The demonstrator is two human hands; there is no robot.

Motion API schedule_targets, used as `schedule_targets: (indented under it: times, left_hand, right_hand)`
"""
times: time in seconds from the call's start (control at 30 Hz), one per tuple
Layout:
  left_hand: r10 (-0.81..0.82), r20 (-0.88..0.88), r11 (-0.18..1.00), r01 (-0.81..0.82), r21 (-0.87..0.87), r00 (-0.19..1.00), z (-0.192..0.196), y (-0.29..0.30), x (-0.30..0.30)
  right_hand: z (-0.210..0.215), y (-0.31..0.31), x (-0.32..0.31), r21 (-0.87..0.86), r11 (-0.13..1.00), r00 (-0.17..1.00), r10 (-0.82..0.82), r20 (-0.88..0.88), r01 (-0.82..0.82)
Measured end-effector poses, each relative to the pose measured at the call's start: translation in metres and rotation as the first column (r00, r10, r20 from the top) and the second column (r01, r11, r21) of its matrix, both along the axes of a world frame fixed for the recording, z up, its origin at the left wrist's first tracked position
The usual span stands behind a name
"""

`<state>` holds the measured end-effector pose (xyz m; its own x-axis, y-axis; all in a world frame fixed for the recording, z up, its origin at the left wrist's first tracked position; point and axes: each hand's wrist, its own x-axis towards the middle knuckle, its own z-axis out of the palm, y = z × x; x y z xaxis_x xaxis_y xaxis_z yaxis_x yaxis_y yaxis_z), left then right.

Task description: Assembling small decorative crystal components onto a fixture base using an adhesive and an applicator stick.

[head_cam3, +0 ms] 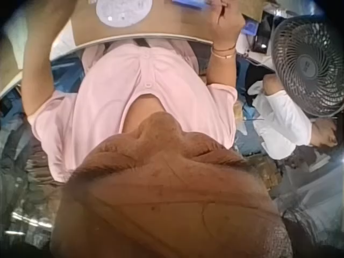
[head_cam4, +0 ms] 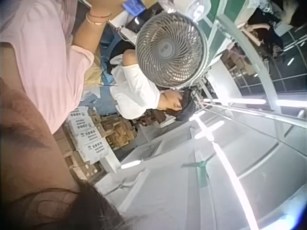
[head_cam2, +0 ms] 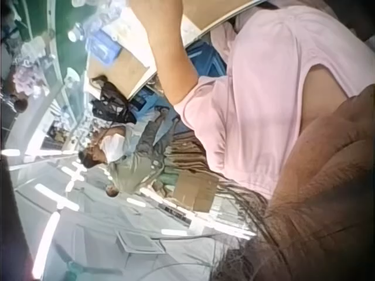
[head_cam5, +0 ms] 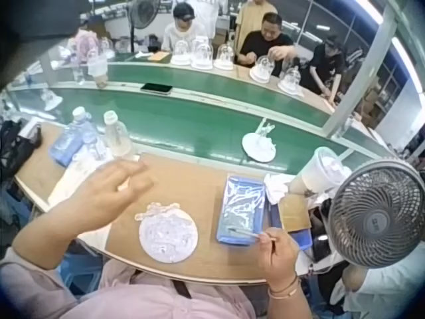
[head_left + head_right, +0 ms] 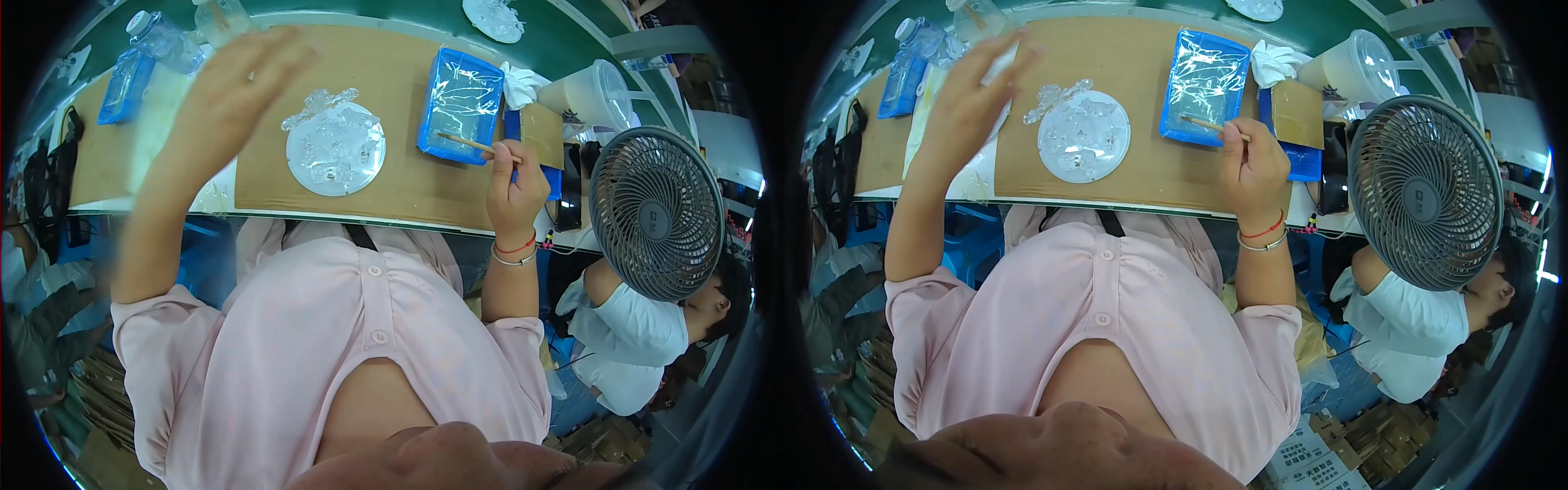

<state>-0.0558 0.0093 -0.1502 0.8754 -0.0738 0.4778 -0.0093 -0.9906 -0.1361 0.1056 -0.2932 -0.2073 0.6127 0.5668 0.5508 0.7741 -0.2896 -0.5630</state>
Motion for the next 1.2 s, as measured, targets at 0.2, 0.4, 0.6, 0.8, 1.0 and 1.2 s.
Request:
schedule_targets:
  times: [0.2, 0.4, 0.6, 0.8, 1.0, 1.2]
  left_hand:
    - [-0.319, -0.343, 0.947, 0.311, -0.08, 0.883, -0.006, -0.003, 0.007]
    - [-0.296, -0.264, 0.938, 0.228, -0.261, 0.918, 0.001, -0.009, 0.003]
    - [-0.07, -0.054, 0.756, 0.018, -0.655, 0.996, -0.016, -0.018, -0.023]
    - [0.129, -0.051, 0.625, -0.121, -0.772, 0.99, -0.051, -0.034, -0.034]
    - [0.155, 0.1, 0.726, -0.045, -0.687, 0.983, -0.062, -0.035, -0.039]
    - [0.17, 0.105, 0.732, -0.054, -0.679, 0.98, -0.068, -0.035, -0.038]
  right_hand:
    - [0.003, 0.008, -0.004, 0.001, 1.0, 1.0, -0.019, 0.003, 0.019]
    - [0.003, -0.014, -0.016, 0.187, 0.982, 1.0, 0.004, 0.008, -0.005]
    - [0.0, -0.019, -0.053, 0.361, 0.925, 0.985, 0.157, -0.069, -0.122]
    - [0.0, 0.021, -0.059, 0.118, 0.925, 0.932, 0.359, 0.046, -0.362]
    - [-0.008, 0.048, -0.056, 0.009, 0.901, 0.886, 0.424, 0.189, -0.433]
    - [-0.016, 0.055, -0.056, -0.037, 0.877, 0.862, 0.477, 0.17, -0.479]
